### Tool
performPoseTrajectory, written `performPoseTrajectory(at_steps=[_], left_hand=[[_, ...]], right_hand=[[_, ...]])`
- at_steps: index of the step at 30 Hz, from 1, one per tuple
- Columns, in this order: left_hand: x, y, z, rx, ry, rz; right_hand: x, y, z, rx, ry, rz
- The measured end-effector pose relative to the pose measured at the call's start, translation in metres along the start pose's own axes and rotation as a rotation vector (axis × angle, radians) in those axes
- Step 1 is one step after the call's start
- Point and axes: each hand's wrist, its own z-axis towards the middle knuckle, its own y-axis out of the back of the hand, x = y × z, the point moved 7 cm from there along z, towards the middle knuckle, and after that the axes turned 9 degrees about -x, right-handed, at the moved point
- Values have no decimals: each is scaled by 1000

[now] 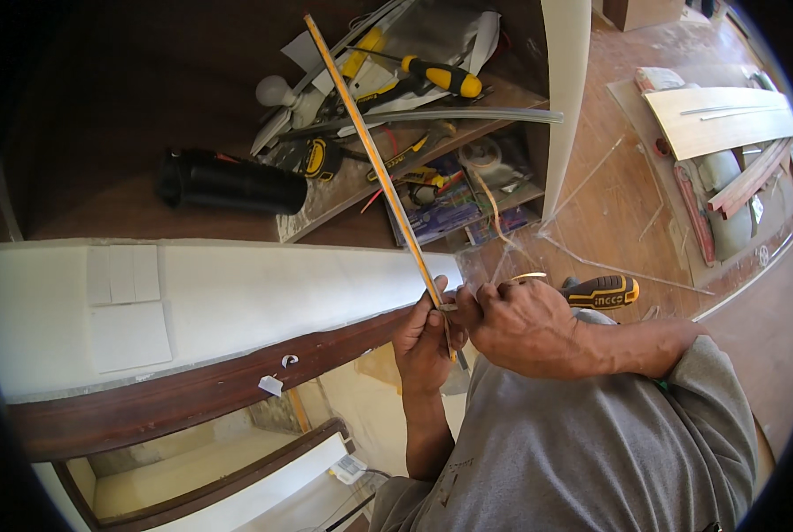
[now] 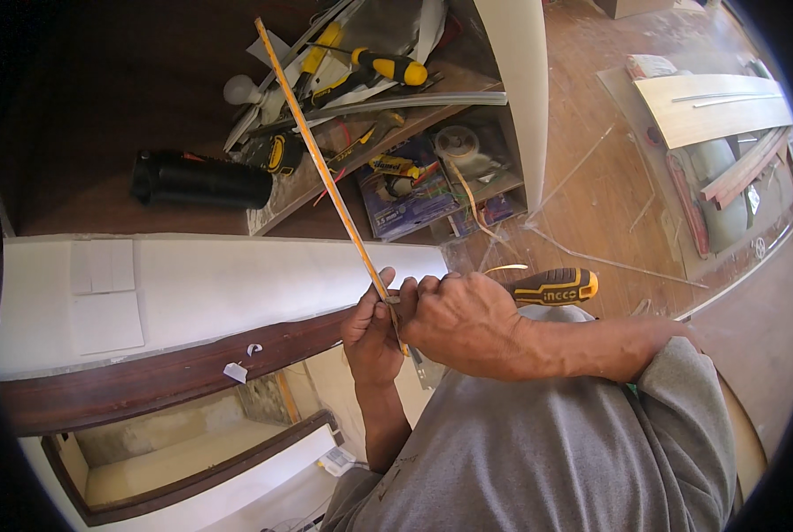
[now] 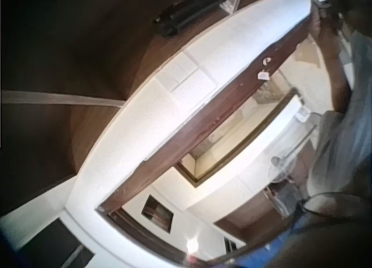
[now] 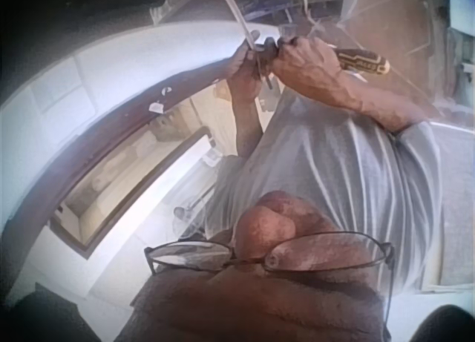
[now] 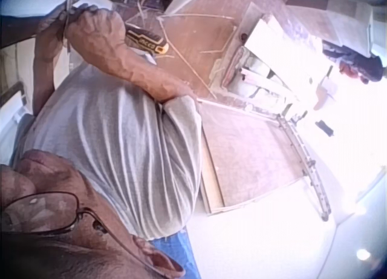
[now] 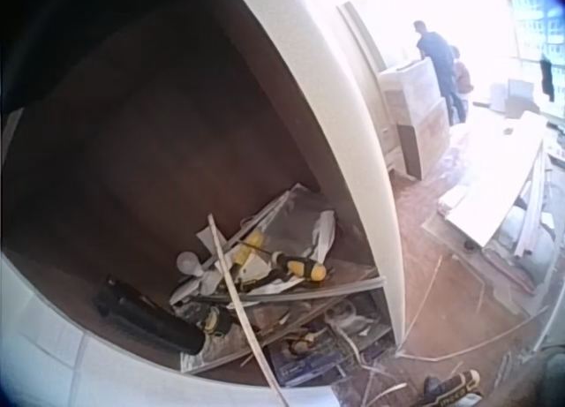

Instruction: The person strips the ends of a flexible LED strip wire using a screwdriver, then inserts the LED strip into a metal channel. The person continues to strip and prepare the wire ends throughout the clip.

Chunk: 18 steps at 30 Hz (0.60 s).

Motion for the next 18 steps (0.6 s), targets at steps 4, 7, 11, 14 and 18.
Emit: performPoseTrajectory(at_steps=[4,7,11,14,18], left_hand=[[0,-1,1,-13,-5,0],[-1,-2,2,-5,-2,-8],[-2,-6,3,10,-11,-1],[0,-5,5,-2,-4,43],[11,2,7,-37,20,91]], right_hand=[[-2,-2,0,2,18,10],[-3,1,0,-29,35,22],[-4,2,0,-48,43,5],[-5,1,1,-66,57,-5],[-4,-1,1,-112,81,-50]])
